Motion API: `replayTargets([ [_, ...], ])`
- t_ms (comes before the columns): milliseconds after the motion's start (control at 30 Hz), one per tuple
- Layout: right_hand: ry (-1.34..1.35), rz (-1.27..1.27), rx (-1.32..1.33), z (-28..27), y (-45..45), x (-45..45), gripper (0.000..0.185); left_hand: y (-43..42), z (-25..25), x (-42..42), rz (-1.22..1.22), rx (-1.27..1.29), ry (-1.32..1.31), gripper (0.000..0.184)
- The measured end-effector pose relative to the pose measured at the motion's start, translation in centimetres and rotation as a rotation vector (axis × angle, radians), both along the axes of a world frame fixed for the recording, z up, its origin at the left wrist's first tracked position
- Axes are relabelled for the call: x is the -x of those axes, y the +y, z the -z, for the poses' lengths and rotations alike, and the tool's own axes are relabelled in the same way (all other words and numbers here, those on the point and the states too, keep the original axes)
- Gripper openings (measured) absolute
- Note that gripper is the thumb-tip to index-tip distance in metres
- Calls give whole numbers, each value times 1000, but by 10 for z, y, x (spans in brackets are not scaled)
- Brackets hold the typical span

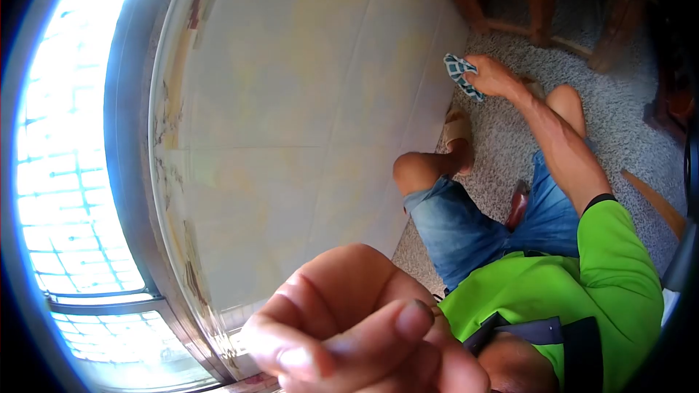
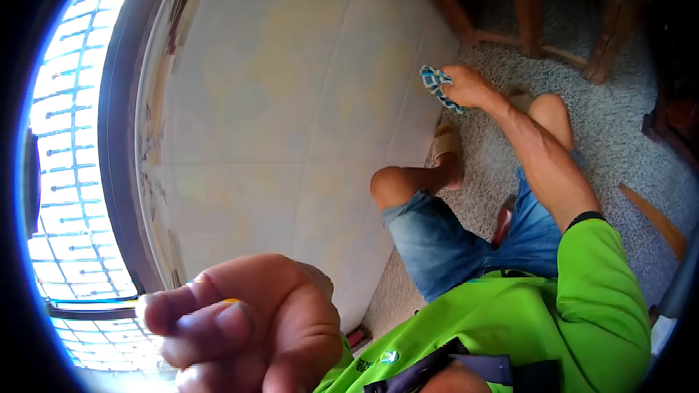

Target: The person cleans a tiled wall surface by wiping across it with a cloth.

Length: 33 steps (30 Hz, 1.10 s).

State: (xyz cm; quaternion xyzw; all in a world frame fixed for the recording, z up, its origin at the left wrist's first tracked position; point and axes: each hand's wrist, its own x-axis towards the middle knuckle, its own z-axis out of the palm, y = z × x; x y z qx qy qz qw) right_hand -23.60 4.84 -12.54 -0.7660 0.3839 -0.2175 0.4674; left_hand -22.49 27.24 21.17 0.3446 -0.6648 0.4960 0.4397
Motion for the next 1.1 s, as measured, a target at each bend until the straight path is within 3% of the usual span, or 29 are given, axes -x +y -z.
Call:
replayTargets([
  [67, 16, 15, 37, -3, -1, 2, 41, -4, 7, 6, 135, -20, 232, 28],
  [100, 30, 0, 21, -10, 1, 4, 41, 13, 4, -4, 249, -222, 155, 28],
  [133, 44, -18, 3, -13, 1, 4, 40, 26, -1, -4, 252, -222, 157, 28],
  [200, 37, -21, -5, -9, 0, 4, 39, 42, -10, -3, 315, -630, 336, 27],
  [267, 28, -29, -13, -1, -1, 0, 39, 41, -15, -2, 365, -675, 439, 26],
  [333, -26, -22, -10, 4, -2, -1, 38, 35, -7, -5, 858, -782, 647, 28],
  [400, -30, -32, -23, 4, -2, 1, 37, 35, -5, 7, 896, -812, 730, 32],
  [467, -45, -38, -30, -5, -3, -1, 36, 27, 3, 11, 1300, -811, 957, 35],
  [533, 17, -58, -16, -3, -4, 1, 34, 17, 1, 12, 1461, -860, 946, 36],
  [633, -10, -21, 113, 8, -3, -2, 32, 20, 7, 5, 1366, -915, 857, 30],
  [700, 2, -21, 46, -5, 0, 1, 33, 26, 5, -2, 775, -792, 449, 22],
  [733, 17, -25, -22, -10, 2, 4, 33, 30, -4, -10, 603, -894, 319, 16],
  [800, -10, -30, -13, -6, 3, 1, 34, 34, 2, -2, 437, -769, 354, 18],
  [900, -22, -27, -10, -3, 2, -1, 35, 28, -1, 8, 464, -764, 455, 26],
  [1100, 6, -22, 23, 2, -2, -1, 37, 12, 3, 2, 643, -627, 251, 6],
])
